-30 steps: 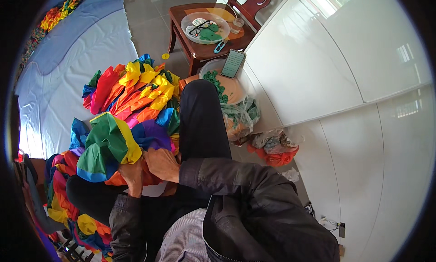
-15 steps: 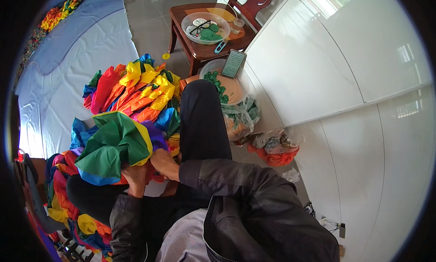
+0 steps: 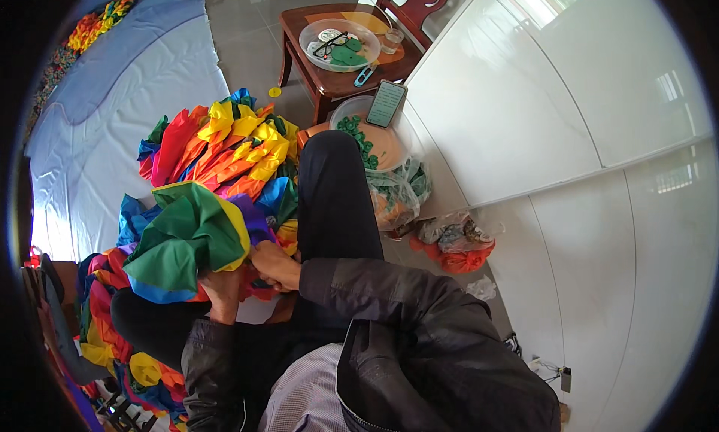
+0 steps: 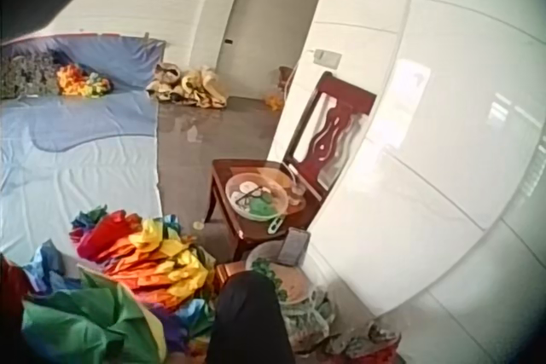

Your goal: Fold and organize various colorful fabric pieces and costume components.

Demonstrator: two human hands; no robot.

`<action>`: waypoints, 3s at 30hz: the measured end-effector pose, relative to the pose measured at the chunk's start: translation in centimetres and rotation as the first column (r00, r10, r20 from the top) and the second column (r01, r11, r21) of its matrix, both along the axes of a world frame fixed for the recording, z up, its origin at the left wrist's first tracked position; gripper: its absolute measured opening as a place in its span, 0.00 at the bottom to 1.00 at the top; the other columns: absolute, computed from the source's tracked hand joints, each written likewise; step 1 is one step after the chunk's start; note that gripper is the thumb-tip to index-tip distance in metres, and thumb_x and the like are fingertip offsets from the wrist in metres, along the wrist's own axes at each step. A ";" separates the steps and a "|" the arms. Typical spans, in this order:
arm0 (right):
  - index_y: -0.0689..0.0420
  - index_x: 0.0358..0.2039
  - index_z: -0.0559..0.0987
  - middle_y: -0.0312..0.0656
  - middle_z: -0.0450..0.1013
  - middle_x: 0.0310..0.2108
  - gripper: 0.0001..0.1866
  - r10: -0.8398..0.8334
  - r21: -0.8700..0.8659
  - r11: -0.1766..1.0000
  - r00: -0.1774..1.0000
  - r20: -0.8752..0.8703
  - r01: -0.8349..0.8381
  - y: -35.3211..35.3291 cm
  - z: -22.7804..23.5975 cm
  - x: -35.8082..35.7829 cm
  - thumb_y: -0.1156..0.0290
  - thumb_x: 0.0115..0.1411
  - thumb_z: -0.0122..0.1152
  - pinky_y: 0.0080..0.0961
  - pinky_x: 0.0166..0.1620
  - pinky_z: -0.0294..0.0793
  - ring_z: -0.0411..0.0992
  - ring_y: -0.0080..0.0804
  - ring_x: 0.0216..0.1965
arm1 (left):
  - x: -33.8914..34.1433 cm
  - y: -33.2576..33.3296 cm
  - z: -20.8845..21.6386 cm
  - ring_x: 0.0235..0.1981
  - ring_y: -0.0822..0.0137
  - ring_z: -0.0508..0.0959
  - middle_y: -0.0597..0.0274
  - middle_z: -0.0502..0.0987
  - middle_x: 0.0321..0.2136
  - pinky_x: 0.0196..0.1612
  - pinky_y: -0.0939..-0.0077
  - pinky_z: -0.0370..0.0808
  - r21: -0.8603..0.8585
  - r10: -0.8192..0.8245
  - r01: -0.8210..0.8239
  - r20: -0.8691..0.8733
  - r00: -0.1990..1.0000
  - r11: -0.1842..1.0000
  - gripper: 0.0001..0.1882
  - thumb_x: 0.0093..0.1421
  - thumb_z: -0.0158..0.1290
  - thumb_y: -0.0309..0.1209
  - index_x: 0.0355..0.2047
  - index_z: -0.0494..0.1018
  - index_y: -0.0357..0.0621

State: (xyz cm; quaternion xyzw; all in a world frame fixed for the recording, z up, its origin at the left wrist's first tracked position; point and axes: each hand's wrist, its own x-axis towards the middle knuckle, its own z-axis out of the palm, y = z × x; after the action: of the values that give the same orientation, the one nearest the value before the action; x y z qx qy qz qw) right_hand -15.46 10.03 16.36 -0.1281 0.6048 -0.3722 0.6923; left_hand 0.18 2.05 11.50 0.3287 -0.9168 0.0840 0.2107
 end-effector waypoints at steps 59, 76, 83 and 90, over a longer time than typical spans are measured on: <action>0.42 0.23 0.56 0.26 0.45 0.17 0.20 -0.207 0.119 0.978 0.807 0.553 0.169 1.3 -5.6 1.0 0.46 0.68 0.41 0.26 0.22 0.45 0.44 0.21 0.15 | 1.3 -0.8 -2.3 0.40 0.53 0.83 0.57 0.83 0.38 0.43 0.59 0.78 0.012 -0.111 0.111 0.026 0.993 0.994 0.21 0.50 0.72 0.36 0.42 0.79 0.43; 0.61 0.36 0.70 0.48 0.70 0.22 0.13 -0.248 -0.317 0.746 0.197 -0.949 -0.586 1.3 0.2 1.5 0.63 0.68 0.53 0.42 0.25 0.71 0.73 0.50 0.23 | -0.4 -1.2 1.0 0.41 0.58 0.85 0.53 0.84 0.39 0.44 0.64 0.79 0.459 0.227 0.098 -0.600 0.767 0.883 0.25 0.50 0.74 0.35 0.43 0.79 0.35; 0.62 0.37 0.70 0.52 0.72 0.24 0.13 -0.269 -0.300 0.675 0.154 -0.951 -0.674 1.0 0.1 0.2 0.65 0.67 0.57 0.45 0.27 0.72 0.75 0.52 0.24 | -1.0 -0.7 1.9 0.36 0.61 0.85 0.55 0.85 0.35 0.40 0.66 0.79 0.591 0.318 0.115 -0.576 0.753 0.798 0.20 0.51 0.74 0.34 0.38 0.79 0.34; 0.63 0.34 0.71 0.55 0.72 0.21 0.14 -0.250 -0.317 0.672 0.198 -0.948 -0.669 0.9 -0.3 0.7 0.62 0.69 0.51 0.48 0.26 0.70 0.73 0.54 0.21 | -1.0 -0.5 1.7 0.35 0.63 0.84 0.56 0.85 0.34 0.39 0.66 0.79 0.624 0.340 0.141 -0.585 0.736 0.768 0.19 0.51 0.73 0.33 0.38 0.79 0.34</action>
State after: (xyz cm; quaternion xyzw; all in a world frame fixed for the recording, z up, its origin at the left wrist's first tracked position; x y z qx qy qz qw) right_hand -14.78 10.95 16.05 -0.6679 0.6758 -0.2929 0.1072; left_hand -0.80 1.56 13.25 0.4390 -0.7307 -0.3404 0.3967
